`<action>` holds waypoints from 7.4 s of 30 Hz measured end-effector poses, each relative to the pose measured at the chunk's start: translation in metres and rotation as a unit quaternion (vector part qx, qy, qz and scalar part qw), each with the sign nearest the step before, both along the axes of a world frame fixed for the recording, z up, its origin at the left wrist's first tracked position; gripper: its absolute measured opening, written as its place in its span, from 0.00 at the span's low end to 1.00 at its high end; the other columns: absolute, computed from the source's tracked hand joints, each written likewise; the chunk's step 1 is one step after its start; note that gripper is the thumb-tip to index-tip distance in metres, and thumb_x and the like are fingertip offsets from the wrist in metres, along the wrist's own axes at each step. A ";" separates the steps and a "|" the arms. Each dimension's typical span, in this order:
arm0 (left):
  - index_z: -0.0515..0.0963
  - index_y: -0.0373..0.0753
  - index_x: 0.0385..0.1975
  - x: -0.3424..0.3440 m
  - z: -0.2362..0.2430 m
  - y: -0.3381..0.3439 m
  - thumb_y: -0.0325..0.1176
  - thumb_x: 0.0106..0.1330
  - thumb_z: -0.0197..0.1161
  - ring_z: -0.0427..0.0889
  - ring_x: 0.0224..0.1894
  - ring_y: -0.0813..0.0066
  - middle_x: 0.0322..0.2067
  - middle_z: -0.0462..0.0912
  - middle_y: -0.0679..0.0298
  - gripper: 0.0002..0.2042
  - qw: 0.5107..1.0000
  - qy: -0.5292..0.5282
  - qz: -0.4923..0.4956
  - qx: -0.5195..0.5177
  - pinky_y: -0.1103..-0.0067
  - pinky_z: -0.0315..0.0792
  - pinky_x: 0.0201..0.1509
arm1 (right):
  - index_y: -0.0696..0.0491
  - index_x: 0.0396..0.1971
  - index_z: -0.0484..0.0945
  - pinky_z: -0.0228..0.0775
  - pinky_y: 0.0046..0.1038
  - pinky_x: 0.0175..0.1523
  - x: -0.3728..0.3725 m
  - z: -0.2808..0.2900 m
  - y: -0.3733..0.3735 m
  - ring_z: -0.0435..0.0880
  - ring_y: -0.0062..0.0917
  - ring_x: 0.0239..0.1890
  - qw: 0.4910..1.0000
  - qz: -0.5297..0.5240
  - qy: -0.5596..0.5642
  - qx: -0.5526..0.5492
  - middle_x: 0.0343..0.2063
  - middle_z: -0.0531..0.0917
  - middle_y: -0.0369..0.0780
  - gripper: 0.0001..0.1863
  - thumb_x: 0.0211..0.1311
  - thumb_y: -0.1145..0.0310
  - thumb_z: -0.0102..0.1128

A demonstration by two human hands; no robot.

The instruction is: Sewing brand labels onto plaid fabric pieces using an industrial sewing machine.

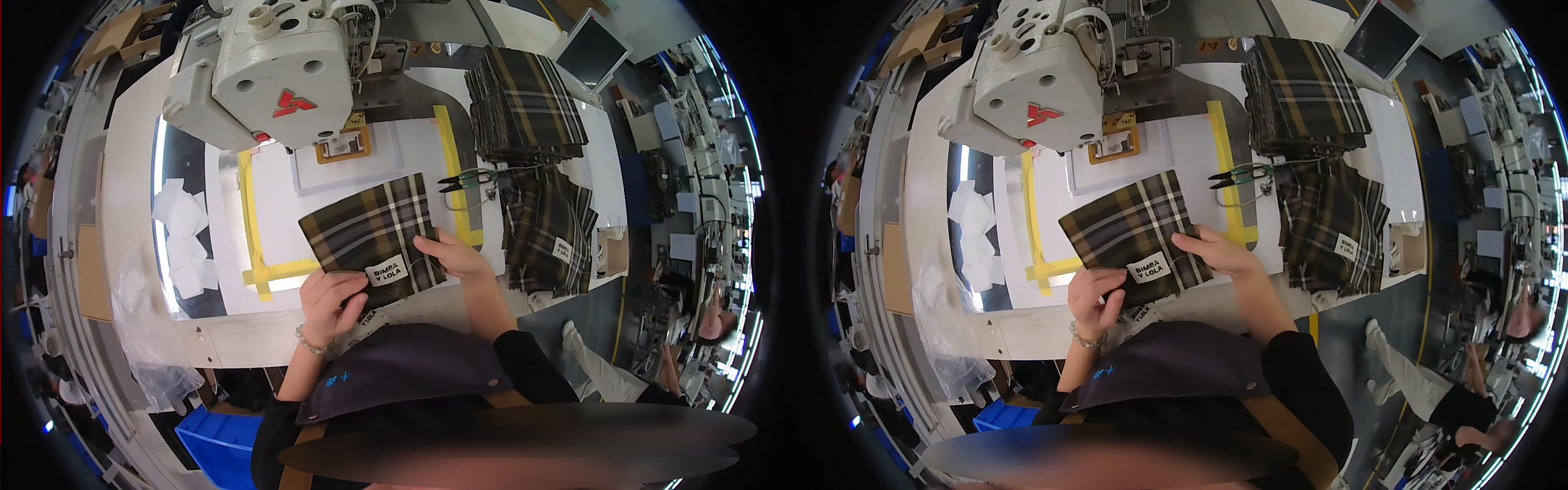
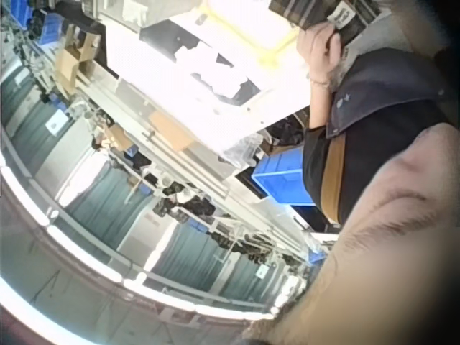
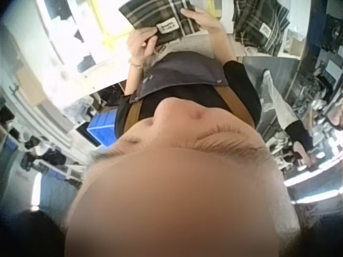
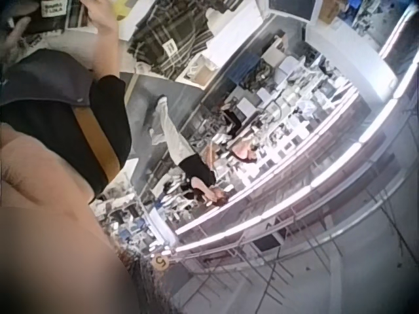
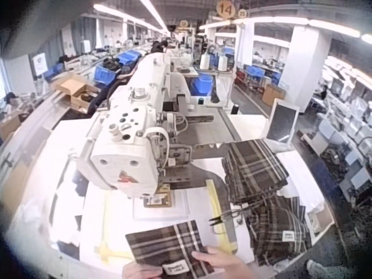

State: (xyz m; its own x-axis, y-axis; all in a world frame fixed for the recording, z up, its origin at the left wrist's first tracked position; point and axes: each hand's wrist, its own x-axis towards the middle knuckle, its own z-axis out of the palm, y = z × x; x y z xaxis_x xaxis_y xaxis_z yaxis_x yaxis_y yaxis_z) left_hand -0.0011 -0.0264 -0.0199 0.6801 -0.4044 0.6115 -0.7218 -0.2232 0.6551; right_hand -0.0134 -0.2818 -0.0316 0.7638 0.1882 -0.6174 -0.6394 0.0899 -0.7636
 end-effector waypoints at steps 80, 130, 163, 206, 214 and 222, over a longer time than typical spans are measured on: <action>0.57 0.30 0.62 -0.041 0.028 0.021 0.15 0.58 0.59 0.80 0.44 0.77 0.47 0.77 0.55 0.31 0.913 0.291 0.089 -0.270 0.82 0.75 0.48 | 0.60 0.53 0.69 0.74 0.24 0.50 -0.045 0.033 0.106 0.81 0.20 0.43 0.945 -0.156 -0.285 0.022 0.42 0.82 0.38 0.24 0.56 0.80 0.66; 0.60 0.33 0.62 -0.067 0.037 0.029 0.17 0.57 0.56 0.82 0.42 0.73 0.41 0.83 0.53 0.29 0.897 0.215 0.033 -0.384 0.80 0.74 0.51 | 0.63 0.71 0.41 0.45 0.26 0.71 -0.085 0.070 0.103 0.57 0.25 0.68 0.900 -0.161 -0.393 0.099 0.68 0.58 0.43 0.37 0.70 0.72 0.51; 0.69 0.28 0.54 -0.029 0.022 -0.006 0.19 0.57 0.63 0.76 0.47 0.77 0.48 0.76 0.57 0.22 0.949 0.211 0.150 -0.180 0.82 0.70 0.53 | 0.62 0.71 0.40 0.31 0.31 0.76 -0.035 0.066 0.051 0.38 0.32 0.76 0.885 -0.121 -0.445 -0.061 0.74 0.42 0.47 0.36 0.68 0.78 0.45; 0.82 0.43 0.41 0.038 0.035 0.062 0.24 0.56 0.64 0.73 0.19 0.75 0.20 0.77 0.69 0.12 0.915 -0.059 0.291 0.273 0.79 0.67 0.25 | 0.45 0.67 0.65 0.69 0.21 0.38 -0.150 0.062 -0.227 0.72 0.16 0.25 0.713 -0.289 -0.088 -0.632 0.63 0.71 0.44 0.34 0.60 0.77 0.59; 0.78 0.45 0.47 0.034 0.026 0.128 0.25 0.56 0.65 0.79 0.27 0.69 0.27 0.80 0.67 0.17 0.867 0.016 0.378 0.326 0.76 0.72 0.33 | 0.44 0.66 0.66 0.70 0.30 0.54 -0.134 0.062 -0.217 0.82 0.25 0.41 0.669 -0.263 -0.156 -0.677 0.69 0.59 0.50 0.28 0.67 0.67 0.57; 0.77 0.45 0.50 0.031 0.021 0.185 0.24 0.48 0.67 0.78 0.43 0.63 0.39 0.80 0.63 0.24 0.808 0.129 0.447 0.362 0.68 0.69 0.50 | 0.44 0.66 0.66 0.68 0.31 0.58 -0.101 0.075 -0.175 0.80 0.30 0.48 0.685 -0.237 -0.205 -0.658 0.70 0.59 0.46 0.26 0.69 0.64 0.55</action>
State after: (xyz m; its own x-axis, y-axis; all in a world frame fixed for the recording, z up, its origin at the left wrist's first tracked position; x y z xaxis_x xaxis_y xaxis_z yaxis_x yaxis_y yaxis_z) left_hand 0.0301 0.1587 0.0010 0.9652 0.1315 0.2260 0.0803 -0.9716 0.2226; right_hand -0.1144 -0.4566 0.0436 0.7064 -0.6540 0.2707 -0.4840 -0.7253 -0.4896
